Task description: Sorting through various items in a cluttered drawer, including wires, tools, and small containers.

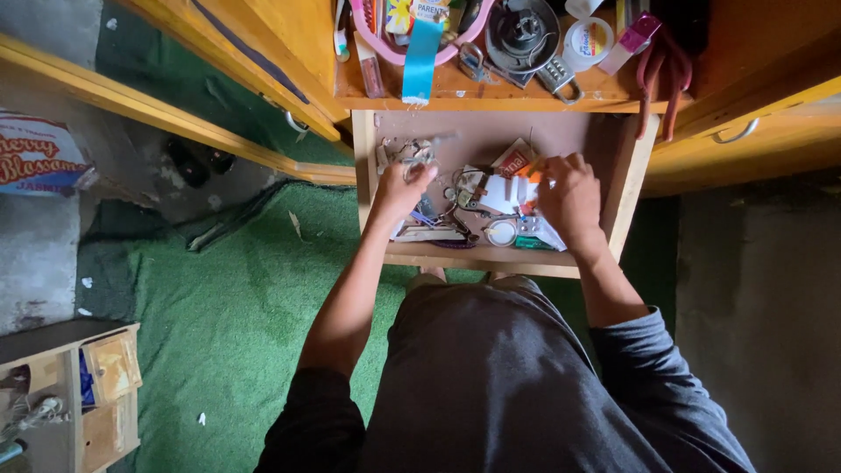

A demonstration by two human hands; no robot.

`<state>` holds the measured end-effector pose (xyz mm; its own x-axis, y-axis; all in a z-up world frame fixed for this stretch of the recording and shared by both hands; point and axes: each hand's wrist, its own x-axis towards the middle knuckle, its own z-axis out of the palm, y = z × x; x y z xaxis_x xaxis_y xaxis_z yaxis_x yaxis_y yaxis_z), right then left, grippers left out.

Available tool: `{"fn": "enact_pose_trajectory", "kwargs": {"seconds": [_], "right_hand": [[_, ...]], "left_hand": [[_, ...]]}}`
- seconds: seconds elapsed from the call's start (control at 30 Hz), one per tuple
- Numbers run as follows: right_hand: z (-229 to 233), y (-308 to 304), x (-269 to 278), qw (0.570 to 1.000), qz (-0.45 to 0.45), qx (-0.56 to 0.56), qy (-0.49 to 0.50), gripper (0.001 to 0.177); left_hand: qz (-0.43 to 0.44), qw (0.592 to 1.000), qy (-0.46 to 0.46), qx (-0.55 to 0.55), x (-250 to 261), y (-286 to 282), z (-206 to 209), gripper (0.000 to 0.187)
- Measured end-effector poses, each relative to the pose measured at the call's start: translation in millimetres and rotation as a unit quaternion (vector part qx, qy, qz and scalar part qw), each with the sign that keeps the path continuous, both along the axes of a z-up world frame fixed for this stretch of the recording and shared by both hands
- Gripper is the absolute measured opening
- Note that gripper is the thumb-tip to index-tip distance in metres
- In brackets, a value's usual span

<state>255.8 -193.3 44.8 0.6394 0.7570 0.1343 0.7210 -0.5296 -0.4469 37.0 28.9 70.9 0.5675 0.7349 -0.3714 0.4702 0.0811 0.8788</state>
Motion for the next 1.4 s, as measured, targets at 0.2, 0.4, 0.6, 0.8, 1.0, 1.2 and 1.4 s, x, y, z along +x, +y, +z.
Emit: {"fn": "enact_pose_trajectory", "kwargs": {"seconds": [0.2, 0.4, 0.6, 0.8, 1.0, 1.2, 1.4], "right_hand": [[10.8, 0.6, -4.5, 0.998, -0.042, -0.046, -0.027, 0.031], [-6.6, 5.2, -42.1, 0.993, -0.025, 0.026, -0.112, 0.05], [-12.3, 24.5, -94.1, 0.991, 0.134, 0.01, 0.022, 0.014], [-17.6, 41.2, -121.9, 0.967, 0.152, -0.196, -0.06, 0.042], [-21.5, 44.8, -111.8, 0.963, 0.172, -0.202, 0.039, 0.031], [-16.2, 35.2, -102.6, 0.962, 0.18, -0.193, 0.067, 0.038], [25.4, 24.9, -65.1, 0.968, 0.092, -0.139, 0.189, 0.042]], "left_hand": [[-0.043, 0.983, 0.09, 0.156, -9.2, -19.3, 39.7, 0.041], [-0.047, 0.938, 0.059, 0.337, -19.7, -13.3, 11.4, 0.07], [-0.085, 0.908, 0.079, 0.402, -34.2, -18.5, 3.9, 0.046], [-0.326, 0.827, 0.146, 0.433, -60.0, -34.1, -118.0, 0.019], [-0.371, 0.822, 0.163, 0.399, -56.4, -40.5, -113.1, 0.022], [-0.405, 0.79, 0.141, 0.439, -43.1, -36.2, -71.6, 0.016], [-0.429, 0.805, 0.194, 0.362, -38.9, -34.6, -61.8, 0.016]]}}
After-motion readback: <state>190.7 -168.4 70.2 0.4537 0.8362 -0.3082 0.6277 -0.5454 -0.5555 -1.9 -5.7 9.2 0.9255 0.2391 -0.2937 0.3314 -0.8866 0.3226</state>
